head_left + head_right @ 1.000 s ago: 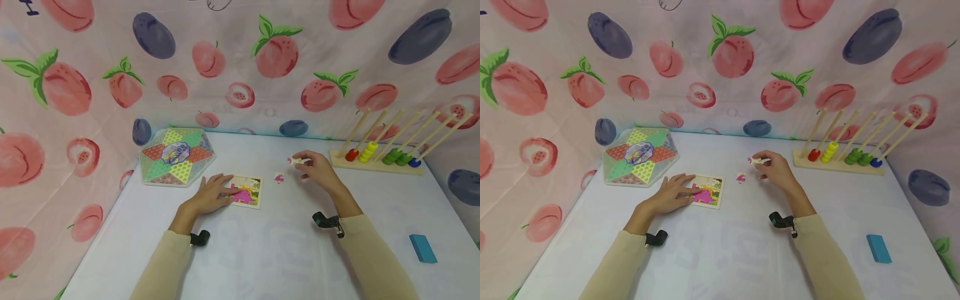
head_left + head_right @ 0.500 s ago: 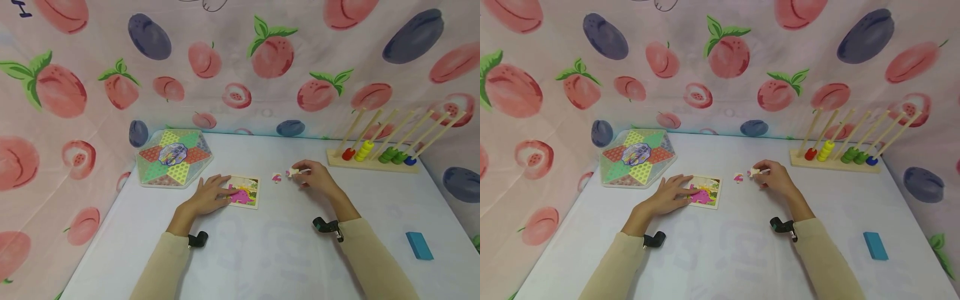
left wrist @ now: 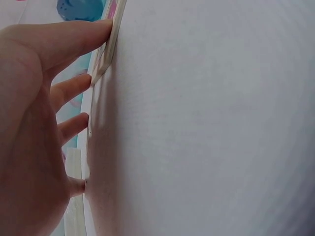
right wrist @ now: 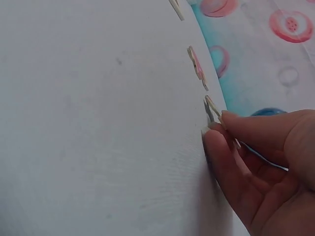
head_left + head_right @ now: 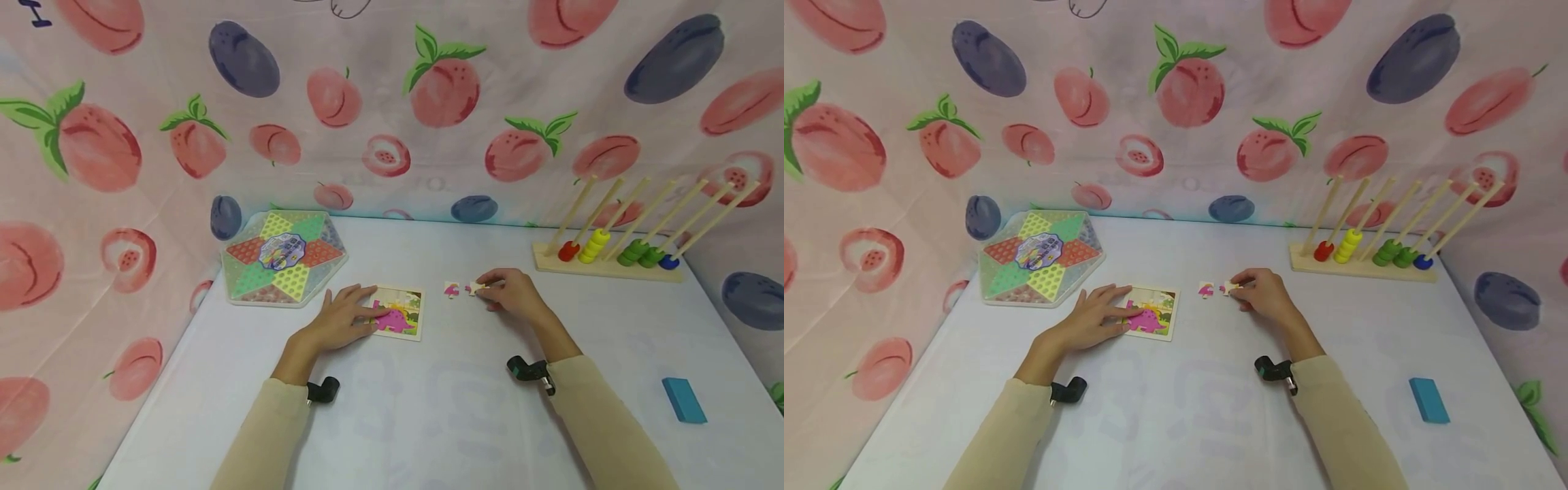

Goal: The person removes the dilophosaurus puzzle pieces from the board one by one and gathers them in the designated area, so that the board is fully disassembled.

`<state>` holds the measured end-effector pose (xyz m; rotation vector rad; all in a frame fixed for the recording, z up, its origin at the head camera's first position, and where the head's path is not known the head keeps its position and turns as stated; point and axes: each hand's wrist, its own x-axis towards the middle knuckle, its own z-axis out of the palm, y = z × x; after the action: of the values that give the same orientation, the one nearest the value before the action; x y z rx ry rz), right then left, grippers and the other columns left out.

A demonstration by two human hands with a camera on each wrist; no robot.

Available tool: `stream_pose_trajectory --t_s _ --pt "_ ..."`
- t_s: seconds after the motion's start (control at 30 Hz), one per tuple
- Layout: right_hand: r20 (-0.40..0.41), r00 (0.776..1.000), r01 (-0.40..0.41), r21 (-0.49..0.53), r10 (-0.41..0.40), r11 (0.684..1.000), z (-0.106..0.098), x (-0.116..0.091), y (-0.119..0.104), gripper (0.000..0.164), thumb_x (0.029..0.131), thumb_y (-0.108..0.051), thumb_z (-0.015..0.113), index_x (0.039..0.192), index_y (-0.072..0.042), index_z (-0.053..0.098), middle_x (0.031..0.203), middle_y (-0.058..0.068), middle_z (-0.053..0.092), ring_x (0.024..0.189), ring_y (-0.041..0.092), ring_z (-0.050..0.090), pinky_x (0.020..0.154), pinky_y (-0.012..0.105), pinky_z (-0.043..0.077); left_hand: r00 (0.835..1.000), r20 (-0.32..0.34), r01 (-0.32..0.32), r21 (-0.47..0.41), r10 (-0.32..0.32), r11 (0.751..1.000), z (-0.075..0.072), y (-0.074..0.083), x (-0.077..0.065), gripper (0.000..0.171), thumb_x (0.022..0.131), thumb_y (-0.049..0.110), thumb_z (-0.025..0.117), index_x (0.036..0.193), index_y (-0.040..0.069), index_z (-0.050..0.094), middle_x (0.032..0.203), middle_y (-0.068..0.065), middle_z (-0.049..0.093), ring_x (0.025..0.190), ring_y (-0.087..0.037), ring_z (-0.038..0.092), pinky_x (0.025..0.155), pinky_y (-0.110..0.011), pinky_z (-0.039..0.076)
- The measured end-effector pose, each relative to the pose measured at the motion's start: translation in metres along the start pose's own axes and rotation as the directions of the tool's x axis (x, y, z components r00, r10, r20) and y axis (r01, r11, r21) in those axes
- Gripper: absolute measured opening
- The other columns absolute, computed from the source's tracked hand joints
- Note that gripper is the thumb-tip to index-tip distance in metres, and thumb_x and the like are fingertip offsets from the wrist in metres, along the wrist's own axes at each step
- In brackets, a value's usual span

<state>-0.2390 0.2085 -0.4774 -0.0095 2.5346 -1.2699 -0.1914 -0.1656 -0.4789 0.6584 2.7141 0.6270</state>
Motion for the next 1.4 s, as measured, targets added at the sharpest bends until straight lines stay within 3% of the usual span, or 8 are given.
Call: stream_pose_trajectory --t_s 0.43,0.77,0.9,1.13,1.23,1.4 --pt "-0.029 0.997 -0.078 -0.086 0.076 0.993 -0.001 0.000 -0.011 0.028 0.094 -0.015 0.071 0.120 -0.002 0.070 0.124 0.021 0.066 0.058 0.012 0.059 0.059 0.021 0.052 1.000 -0.002 0.004 -0.007 -0.004 1.000 -0.001 0.002 0.001 0.040 0.098 0.036 0.063 0.138 0.036 0.063 0.169 -0.001 0.031 0.160 -0.037 0.015 0.121 -0.078 -0.002" --pt "-0.057 0.998 0.022 -0.231 -0.036 0.973 0.002 -0.001 -0.012 0.026 0.094 -0.013 0.072 0.116 0.000 0.072 0.118 0.022 0.068 0.056 0.010 0.058 0.057 0.023 0.049 1.000 -0.007 0.003 -0.014 -0.003 1.000 0.001 0.005 -0.001 0.040 0.098 0.036 0.064 0.138 0.036 0.063 0.168 -0.001 0.032 0.159 -0.038 0.016 0.120 -0.079 -0.003" --pt "-0.058 0.997 0.033 -0.241 -0.049 0.970 0.001 -0.002 -0.011 0.026 0.093 -0.012 0.072 0.116 0.000 0.072 0.119 0.022 0.069 0.060 0.014 0.061 0.059 0.025 0.052 1.000 -0.007 -0.002 -0.003 0.002 1.000 0.003 0.005 0.000 0.040 0.098 0.036 0.063 0.138 0.036 0.064 0.168 -0.001 0.032 0.159 -0.038 0.017 0.119 -0.080 -0.001" --pt "-0.074 0.994 0.058 -0.312 -0.085 0.948 0.006 -0.003 -0.014 0.024 0.093 -0.014 0.072 0.113 -0.003 0.075 0.121 0.020 0.071 0.105 0.028 0.061 0.086 0.038 0.053 1.000 -0.011 0.005 -0.019 -0.005 1.000 0.003 0.004 -0.004 0.040 0.098 0.036 0.064 0.138 0.035 0.064 0.168 -0.003 0.032 0.159 -0.039 0.017 0.119 -0.080 -0.002" --pt "-0.076 0.994 0.048 -0.312 -0.075 0.949 0.008 -0.003 -0.017 0.024 0.093 -0.014 0.072 0.114 -0.003 0.075 0.121 0.018 0.072 0.106 0.029 0.061 0.085 0.038 0.053 1.000 -0.019 0.010 -0.021 -0.010 1.000 0.003 0.003 -0.006 0.039 0.098 0.034 0.064 0.137 0.034 0.065 0.168 -0.004 0.033 0.159 -0.040 0.018 0.118 -0.080 -0.002" --pt "-0.090 0.995 0.005 -0.313 -0.035 0.950 0.006 -0.004 -0.020 0.024 0.094 -0.014 0.072 0.115 -0.004 0.074 0.120 0.017 0.072 0.091 0.023 0.063 0.068 0.025 0.049 1.000 -0.029 -0.006 -0.025 0.005 1.000 0.002 0.004 -0.004 0.040 0.098 0.035 0.064 0.137 0.032 0.065 0.168 -0.004 0.033 0.159 -0.040 0.018 0.118 -0.081 -0.002"
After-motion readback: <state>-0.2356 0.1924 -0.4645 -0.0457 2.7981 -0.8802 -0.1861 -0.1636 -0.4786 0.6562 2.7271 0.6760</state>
